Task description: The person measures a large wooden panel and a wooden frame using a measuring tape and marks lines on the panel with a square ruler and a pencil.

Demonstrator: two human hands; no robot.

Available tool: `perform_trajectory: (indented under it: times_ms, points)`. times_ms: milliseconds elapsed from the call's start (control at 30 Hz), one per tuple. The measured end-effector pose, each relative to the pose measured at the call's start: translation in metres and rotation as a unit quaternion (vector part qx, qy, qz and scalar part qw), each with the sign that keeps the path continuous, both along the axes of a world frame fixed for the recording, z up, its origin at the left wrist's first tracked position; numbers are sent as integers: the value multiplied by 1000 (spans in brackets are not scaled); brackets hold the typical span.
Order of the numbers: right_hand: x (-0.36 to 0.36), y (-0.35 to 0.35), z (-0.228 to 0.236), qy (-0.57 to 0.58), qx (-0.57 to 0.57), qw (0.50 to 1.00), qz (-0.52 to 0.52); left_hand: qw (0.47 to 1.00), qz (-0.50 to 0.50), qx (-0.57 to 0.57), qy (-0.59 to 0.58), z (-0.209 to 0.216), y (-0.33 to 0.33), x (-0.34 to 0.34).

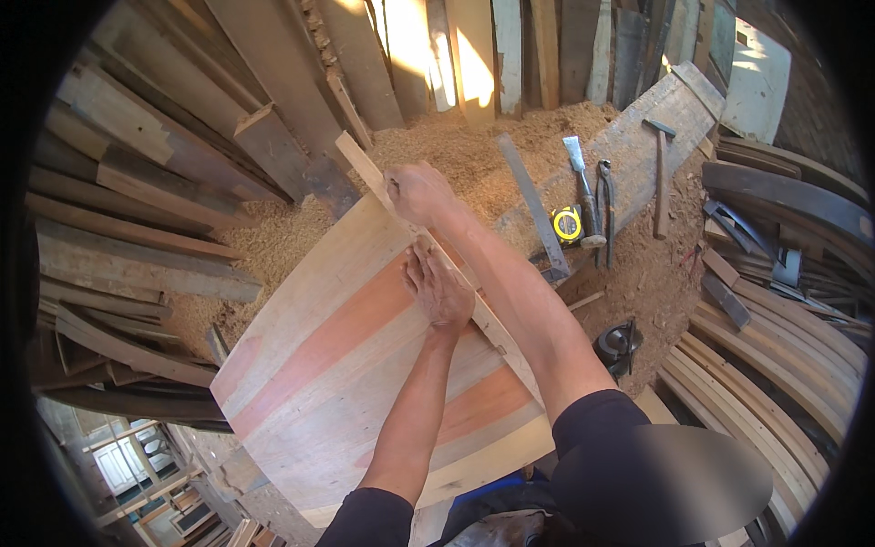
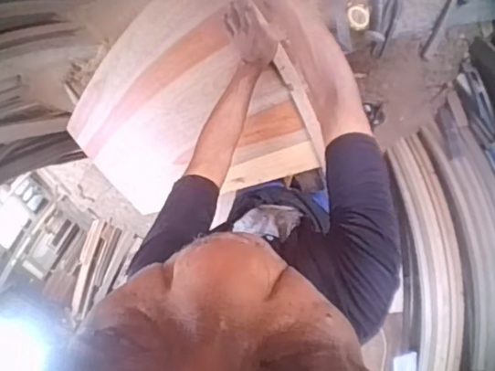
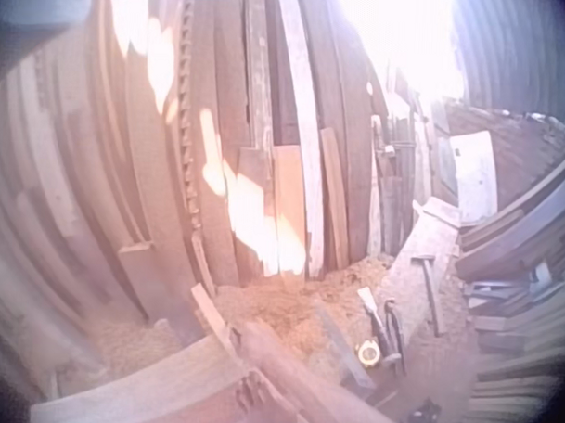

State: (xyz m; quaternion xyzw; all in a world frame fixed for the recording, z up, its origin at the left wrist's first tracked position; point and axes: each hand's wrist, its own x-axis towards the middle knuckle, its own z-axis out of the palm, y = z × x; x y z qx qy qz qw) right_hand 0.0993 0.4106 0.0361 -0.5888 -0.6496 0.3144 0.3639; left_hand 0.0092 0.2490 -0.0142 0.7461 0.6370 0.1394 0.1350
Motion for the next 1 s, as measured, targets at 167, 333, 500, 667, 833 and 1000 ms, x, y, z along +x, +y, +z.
perform_trajectory:
  times_ms: [167, 333, 500, 667, 833, 1000]
  points:
    - [16, -1, 7, -40, -14, 998, 47, 1000, -2, -1, -6, 4, 1, 3]
    - [35, -34, 26, -69, -96, 987, 105, 1000, 4, 13, -9, 2, -2, 2]
    - [54, -82, 29, -92, -96, 983, 123, 997, -7, 65, -32, -2, 3, 2]
    - [70, -125, 40, -89, -121, 977, 150, 1000, 21, 13, 14, -4, 4, 4]
    - [83, -161, 36, -64, -71, 983, 156, 999, 31, 10, -8, 1, 1, 7]
    - [91, -187, 49, -62, -97, 980, 160, 999, 15, 29, 26, -4, 1, 0]
